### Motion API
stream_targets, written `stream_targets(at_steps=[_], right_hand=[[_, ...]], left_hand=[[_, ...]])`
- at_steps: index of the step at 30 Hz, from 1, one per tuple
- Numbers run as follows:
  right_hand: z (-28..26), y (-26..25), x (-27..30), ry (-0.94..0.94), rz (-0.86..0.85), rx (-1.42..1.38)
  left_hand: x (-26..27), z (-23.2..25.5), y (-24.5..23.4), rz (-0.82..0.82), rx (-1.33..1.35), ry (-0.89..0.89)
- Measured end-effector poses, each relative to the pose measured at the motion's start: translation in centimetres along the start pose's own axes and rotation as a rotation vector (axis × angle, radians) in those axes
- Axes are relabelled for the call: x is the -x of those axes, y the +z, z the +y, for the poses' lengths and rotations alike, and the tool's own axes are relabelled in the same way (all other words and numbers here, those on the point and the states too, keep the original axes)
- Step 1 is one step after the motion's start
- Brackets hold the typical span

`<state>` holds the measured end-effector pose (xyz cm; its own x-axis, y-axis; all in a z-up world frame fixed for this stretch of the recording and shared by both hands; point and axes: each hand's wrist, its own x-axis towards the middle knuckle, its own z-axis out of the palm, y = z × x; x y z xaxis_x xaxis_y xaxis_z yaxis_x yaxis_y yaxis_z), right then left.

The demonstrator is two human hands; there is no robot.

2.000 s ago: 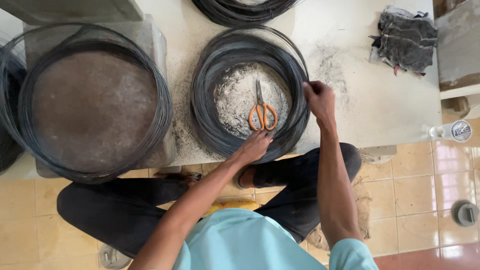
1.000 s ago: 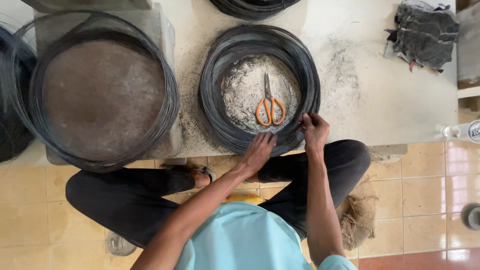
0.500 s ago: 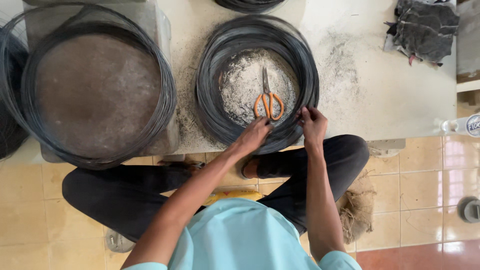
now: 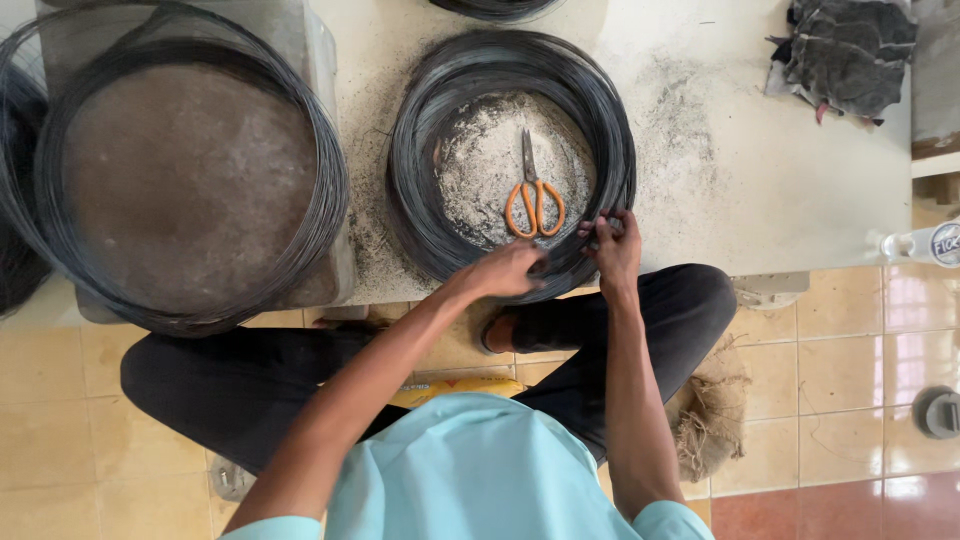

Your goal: The person sits on the floor and coils a long black wire into a circular bundle on a white surface. They repeatedly pull the wire, wrap it around the existing coil, and press it down to maintain the shape. A pair of orange scissors rests on the surface nearby.

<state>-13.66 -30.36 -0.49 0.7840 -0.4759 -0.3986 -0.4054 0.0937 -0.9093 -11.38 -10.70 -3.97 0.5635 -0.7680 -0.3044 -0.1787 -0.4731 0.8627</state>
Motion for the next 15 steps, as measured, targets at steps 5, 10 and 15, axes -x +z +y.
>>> stream_targets(at_steps=[5,10,15], right_hand=[[0.1,0.0,0.3,-0.034,-0.010,0.011],[-0.3,0.7,0.8,-0.076,0.044,0.107],[0.5,0.4,0.3,-0.120,0.130,0.274]], left_hand=[[0.8,-11.4,5.1,0.437,-0.335,0.482],[-0.2,-9.6,5.3,0.483,-0.326,0.455],[-1.4,-6.5,4.4,0.517,-0.298,0.310]])
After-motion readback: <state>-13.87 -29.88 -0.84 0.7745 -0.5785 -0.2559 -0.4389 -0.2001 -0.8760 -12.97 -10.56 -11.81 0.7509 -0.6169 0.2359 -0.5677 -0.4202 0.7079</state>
